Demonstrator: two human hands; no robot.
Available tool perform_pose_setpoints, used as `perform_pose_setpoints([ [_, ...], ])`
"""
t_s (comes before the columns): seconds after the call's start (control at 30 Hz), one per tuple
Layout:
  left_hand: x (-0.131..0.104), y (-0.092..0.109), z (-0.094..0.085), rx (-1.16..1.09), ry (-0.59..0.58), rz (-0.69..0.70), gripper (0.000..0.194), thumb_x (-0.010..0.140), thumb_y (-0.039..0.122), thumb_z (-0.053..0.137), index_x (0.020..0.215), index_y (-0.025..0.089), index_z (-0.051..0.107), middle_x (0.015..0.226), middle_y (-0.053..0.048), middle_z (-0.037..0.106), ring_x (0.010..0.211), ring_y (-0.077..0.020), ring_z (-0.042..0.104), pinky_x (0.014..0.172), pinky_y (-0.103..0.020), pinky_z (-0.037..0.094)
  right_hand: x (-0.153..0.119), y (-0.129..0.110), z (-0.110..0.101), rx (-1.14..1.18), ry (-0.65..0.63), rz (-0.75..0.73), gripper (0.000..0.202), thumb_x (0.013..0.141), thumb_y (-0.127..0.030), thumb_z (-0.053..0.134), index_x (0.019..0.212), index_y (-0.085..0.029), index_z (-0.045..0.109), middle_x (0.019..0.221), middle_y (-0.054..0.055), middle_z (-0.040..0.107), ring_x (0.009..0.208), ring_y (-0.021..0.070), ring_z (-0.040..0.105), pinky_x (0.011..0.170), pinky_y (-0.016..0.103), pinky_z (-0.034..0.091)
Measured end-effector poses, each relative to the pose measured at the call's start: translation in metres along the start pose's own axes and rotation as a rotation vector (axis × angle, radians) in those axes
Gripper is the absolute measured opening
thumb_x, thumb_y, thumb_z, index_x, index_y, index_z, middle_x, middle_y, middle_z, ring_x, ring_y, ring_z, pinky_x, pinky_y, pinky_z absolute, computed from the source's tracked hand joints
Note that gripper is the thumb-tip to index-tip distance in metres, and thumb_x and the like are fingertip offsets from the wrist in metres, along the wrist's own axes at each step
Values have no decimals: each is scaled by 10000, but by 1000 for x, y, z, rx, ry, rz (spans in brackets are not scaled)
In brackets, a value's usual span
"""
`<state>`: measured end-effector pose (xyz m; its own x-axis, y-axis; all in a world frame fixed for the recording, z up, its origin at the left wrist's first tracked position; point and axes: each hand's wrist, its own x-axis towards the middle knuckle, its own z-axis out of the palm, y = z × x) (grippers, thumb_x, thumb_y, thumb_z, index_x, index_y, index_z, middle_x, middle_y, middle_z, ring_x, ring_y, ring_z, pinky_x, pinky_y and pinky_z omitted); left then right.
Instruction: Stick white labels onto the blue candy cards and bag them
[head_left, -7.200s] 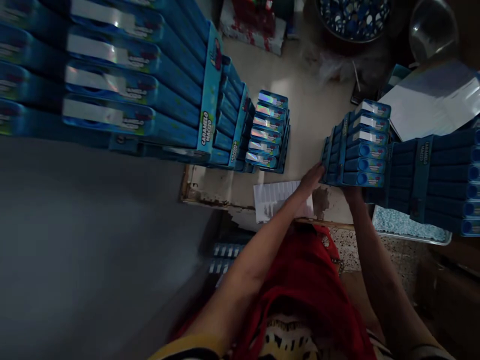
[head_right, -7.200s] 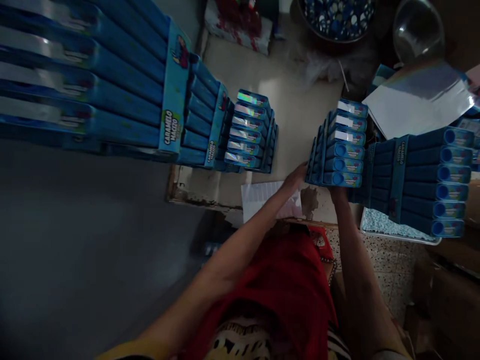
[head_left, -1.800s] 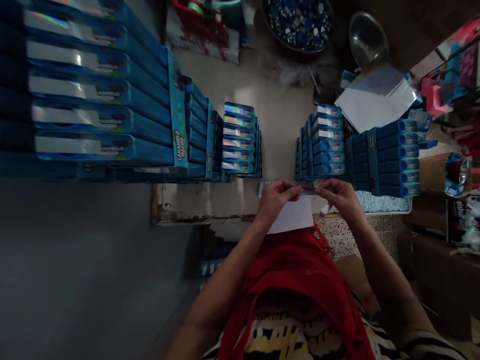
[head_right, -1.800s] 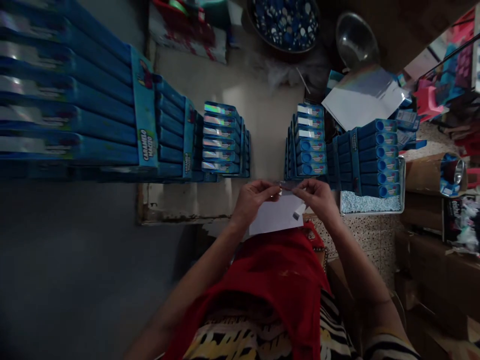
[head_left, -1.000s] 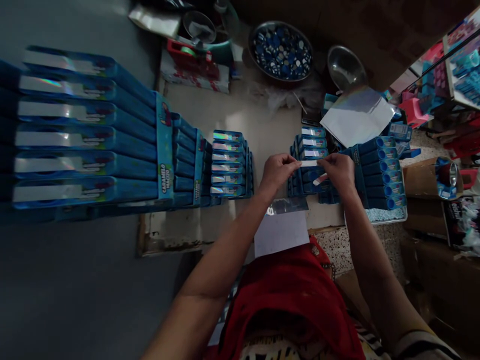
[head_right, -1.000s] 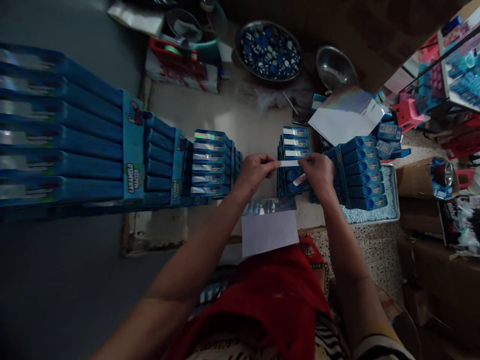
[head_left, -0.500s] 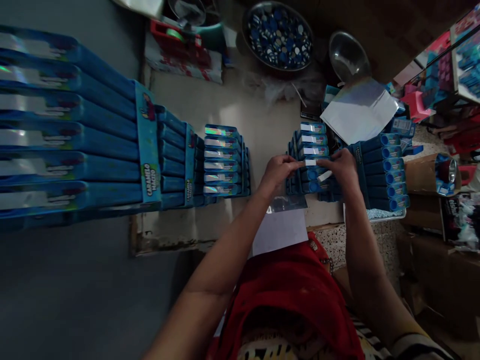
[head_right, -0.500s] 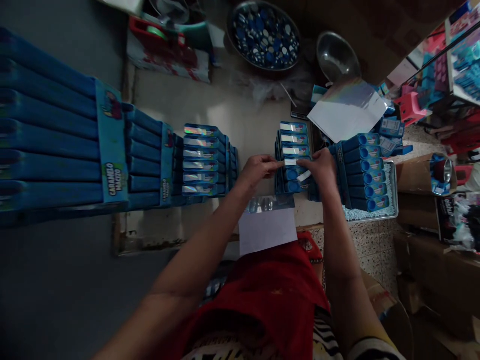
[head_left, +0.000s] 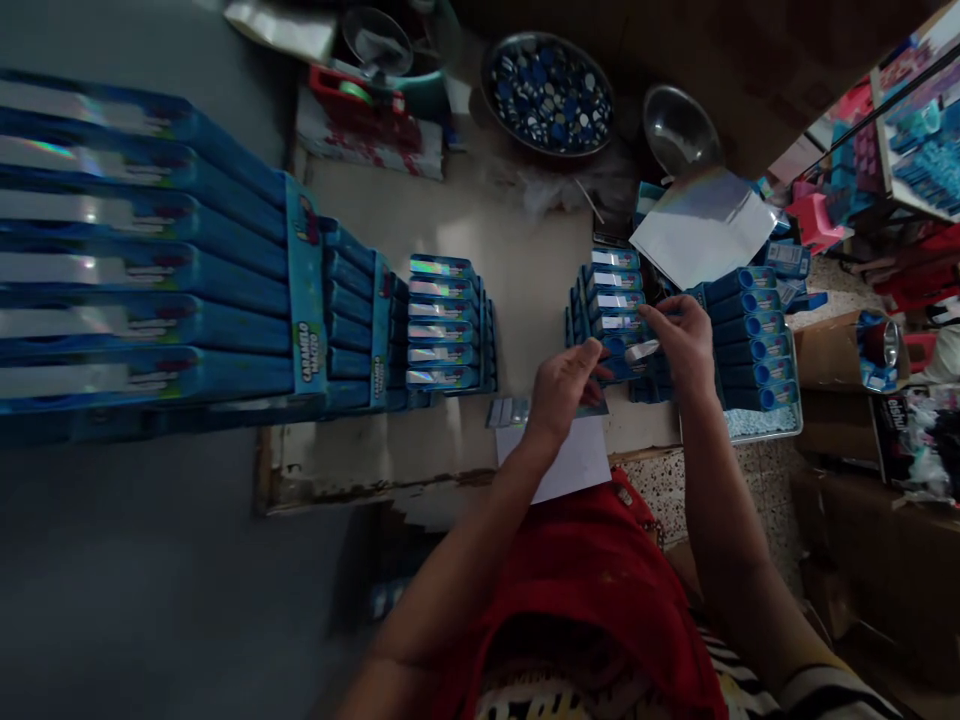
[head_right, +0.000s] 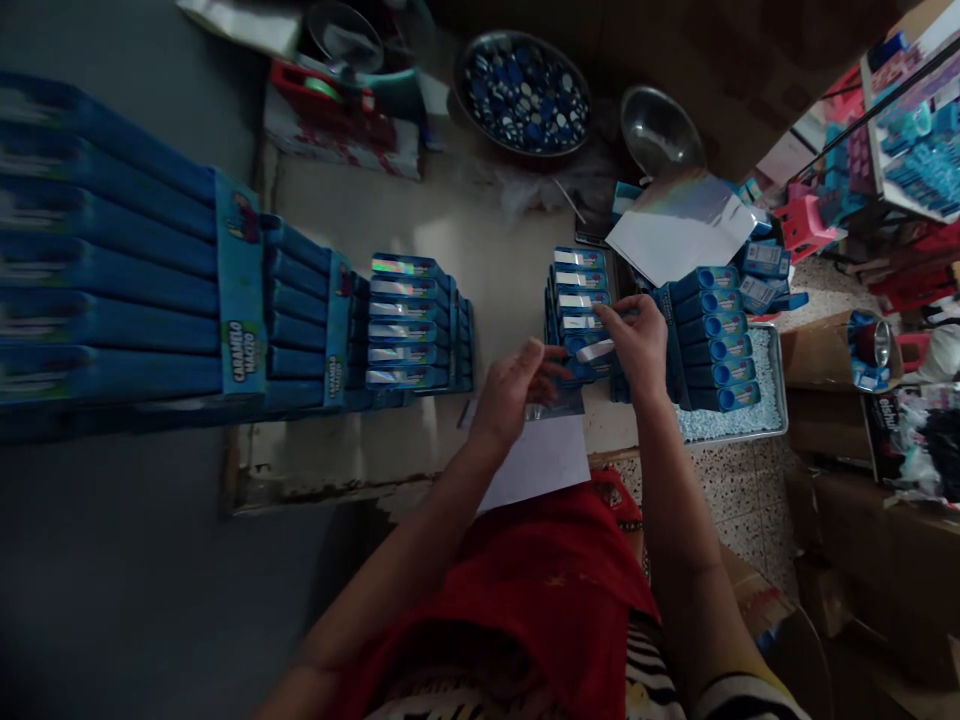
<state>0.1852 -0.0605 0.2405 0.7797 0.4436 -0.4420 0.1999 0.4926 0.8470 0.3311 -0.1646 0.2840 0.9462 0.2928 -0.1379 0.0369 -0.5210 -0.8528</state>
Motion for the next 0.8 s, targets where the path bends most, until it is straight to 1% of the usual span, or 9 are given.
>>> perform_pose_setpoints([
  [0.07, -9, 6, 9, -79, -60, -63, 578, 741, 711, 804, 949, 173, 761, 826, -65, 738, 556, -141, 582, 532, -280, 457, -4, -3, 5, -12, -3, -26, 373, 782, -486, 835, 841, -239, 563, 607, -65, 487, 553, 104, 462, 500, 260, 342],
  [0.17, -7, 7, 13, -134, -21, -25, 514, 634, 615, 910, 837, 174, 740, 792, -35, 722, 545, -109, 551, 522, -258, 445, -9, -2, 9, 62, -56, -22, 442, 803, -589, 815, 838, -244, 540, 586, -84, 447, 531, 95, 449, 493, 249, 360],
  [0.27, -1, 6, 0, -122, -19, -7, 454, 623, 560, 915, 748, 179, 703, 671, 5, 646, 533, -102, 525, 507, -242, 415, -12, 5, 1, 205, -181, 41, 507, 784, -666, 804, 889, -244, 543, 603, -87, 504, 528, 93, 479, 511, 249, 405],
  [0.33, 2, 7, -12, -48, -34, 4, 417, 644, 531, 901, 722, 181, 688, 625, 17, 600, 543, -107, 524, 508, -238, 406, -14, 13, -7, 263, -302, 70, 568, 691, -612, 894, 966, -239, 567, 655, -70, 605, 584, 113, 571, 566, 263, 468],
  [0.4, 5, 9, -21, 34, -36, 20, 377, 682, 507, 869, 712, 183, 679, 621, 17, 588, 549, -111, 522, 513, -241, 403, -16, 21, -14, 280, -370, 83, 628, 608, -521, 955, 1019, -228, 582, 710, -40, 685, 663, 152, 660, 644, 299, 532],
  [0.47, 7, 12, -25, 125, -25, 22, 346, 713, 491, 835, 710, 184, 675, 618, 13, 590, 547, -116, 519, 519, -247, 398, -19, 28, -16, 239, -326, 84, 602, 602, -471, 949, 1007, -224, 579, 729, -19, 722, 693, 180, 699, 686, 334, 561],
  [0.57, 14, 12, -23, 273, -14, 22, 320, 751, 481, 795, 720, 184, 681, 588, 13, 579, 540, -127, 516, 532, -256, 390, -20, 32, -11, 53, -140, 28, 504, 645, -403, 906, 960, -244, 546, 701, -40, 720, 665, 180, 694, 671, 335, 545],
  [0.63, 20, 10, -21, 343, 10, 43, 304, 770, 473, 777, 734, 183, 691, 574, 12, 574, 542, -132, 515, 540, -259, 387, -19, 30, -5, -90, -57, -28, 451, 674, -338, 873, 948, -255, 525, 696, -55, 708, 668, 176, 689, 670, 330, 523],
  [0.8, 34, 4, -21, 411, 66, 85, 274, 803, 444, 750, 749, 180, 703, 582, 1, 596, 568, -143, 535, 561, -259, 392, -9, 24, 3, -290, -21, -143, 363, 738, -265, 790, 964, -265, 507, 719, -58, 685, 706, 180, 680, 700, 341, 498],
])
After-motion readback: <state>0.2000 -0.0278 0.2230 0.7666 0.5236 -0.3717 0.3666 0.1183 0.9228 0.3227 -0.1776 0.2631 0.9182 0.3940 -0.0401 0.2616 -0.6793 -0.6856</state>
